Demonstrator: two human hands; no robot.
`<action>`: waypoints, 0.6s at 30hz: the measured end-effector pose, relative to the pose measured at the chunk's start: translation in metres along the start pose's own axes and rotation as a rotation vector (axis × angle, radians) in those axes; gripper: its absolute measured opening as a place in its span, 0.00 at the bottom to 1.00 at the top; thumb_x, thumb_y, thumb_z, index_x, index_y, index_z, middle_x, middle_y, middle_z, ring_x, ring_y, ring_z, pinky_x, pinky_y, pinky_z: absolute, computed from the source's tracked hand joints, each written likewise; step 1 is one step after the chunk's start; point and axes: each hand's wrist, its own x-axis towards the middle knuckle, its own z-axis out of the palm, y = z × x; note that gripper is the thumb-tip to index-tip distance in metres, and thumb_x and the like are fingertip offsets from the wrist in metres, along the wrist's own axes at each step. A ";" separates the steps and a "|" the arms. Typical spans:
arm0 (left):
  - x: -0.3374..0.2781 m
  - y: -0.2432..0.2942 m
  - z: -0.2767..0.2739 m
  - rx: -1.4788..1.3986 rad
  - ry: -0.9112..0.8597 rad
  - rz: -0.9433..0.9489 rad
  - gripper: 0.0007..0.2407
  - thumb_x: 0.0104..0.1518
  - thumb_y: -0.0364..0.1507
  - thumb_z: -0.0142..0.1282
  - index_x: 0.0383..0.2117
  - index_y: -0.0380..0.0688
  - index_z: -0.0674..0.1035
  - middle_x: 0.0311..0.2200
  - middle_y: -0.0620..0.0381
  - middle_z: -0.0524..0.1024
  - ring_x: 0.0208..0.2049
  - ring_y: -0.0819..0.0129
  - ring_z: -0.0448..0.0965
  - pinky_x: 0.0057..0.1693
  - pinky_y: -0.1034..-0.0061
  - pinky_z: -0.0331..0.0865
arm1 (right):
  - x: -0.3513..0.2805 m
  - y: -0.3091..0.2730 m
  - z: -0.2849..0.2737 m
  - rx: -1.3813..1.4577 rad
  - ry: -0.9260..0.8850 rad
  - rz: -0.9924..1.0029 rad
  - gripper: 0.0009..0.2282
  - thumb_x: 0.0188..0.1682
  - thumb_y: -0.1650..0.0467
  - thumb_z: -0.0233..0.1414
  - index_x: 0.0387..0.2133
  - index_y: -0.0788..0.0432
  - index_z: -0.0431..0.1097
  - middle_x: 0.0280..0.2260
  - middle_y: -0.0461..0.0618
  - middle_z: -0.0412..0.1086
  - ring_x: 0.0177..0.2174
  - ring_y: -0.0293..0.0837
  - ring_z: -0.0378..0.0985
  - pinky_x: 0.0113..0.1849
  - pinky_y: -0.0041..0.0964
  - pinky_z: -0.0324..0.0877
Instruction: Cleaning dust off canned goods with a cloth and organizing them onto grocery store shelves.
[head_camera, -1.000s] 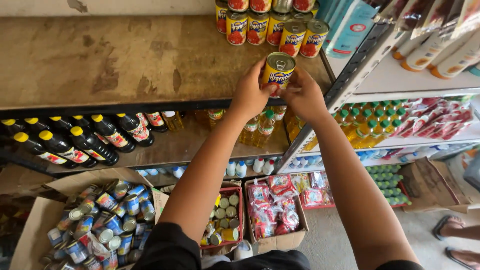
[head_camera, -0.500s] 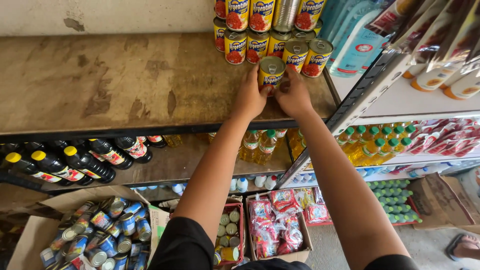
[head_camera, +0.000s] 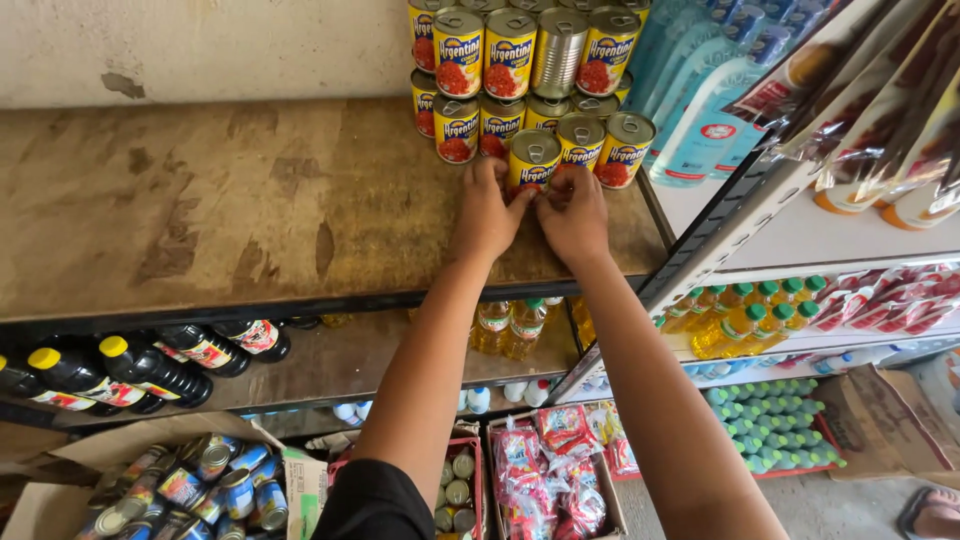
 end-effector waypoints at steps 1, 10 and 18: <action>0.000 -0.001 0.000 -0.001 -0.001 0.002 0.24 0.49 0.36 0.71 0.48 0.48 0.69 0.47 0.53 0.66 0.47 0.55 0.81 0.48 0.71 0.82 | -0.002 -0.007 -0.001 -0.001 0.002 0.000 0.14 0.40 0.70 0.66 0.37 0.55 0.69 0.37 0.49 0.70 0.37 0.48 0.82 0.39 0.36 0.81; -0.009 0.011 -0.010 0.075 -0.009 0.068 0.20 0.54 0.35 0.66 0.48 0.45 0.69 0.46 0.50 0.70 0.47 0.56 0.82 0.48 0.71 0.81 | -0.005 -0.018 -0.002 -0.047 -0.043 -0.008 0.16 0.42 0.71 0.64 0.42 0.56 0.68 0.42 0.52 0.68 0.42 0.52 0.81 0.43 0.40 0.81; -0.011 0.025 -0.026 0.129 -0.088 0.086 0.22 0.57 0.30 0.61 0.57 0.41 0.69 0.52 0.44 0.69 0.52 0.55 0.80 0.52 0.67 0.81 | -0.008 -0.034 -0.010 -0.231 -0.165 0.022 0.25 0.44 0.66 0.60 0.58 0.48 0.68 0.52 0.51 0.65 0.51 0.60 0.75 0.53 0.54 0.73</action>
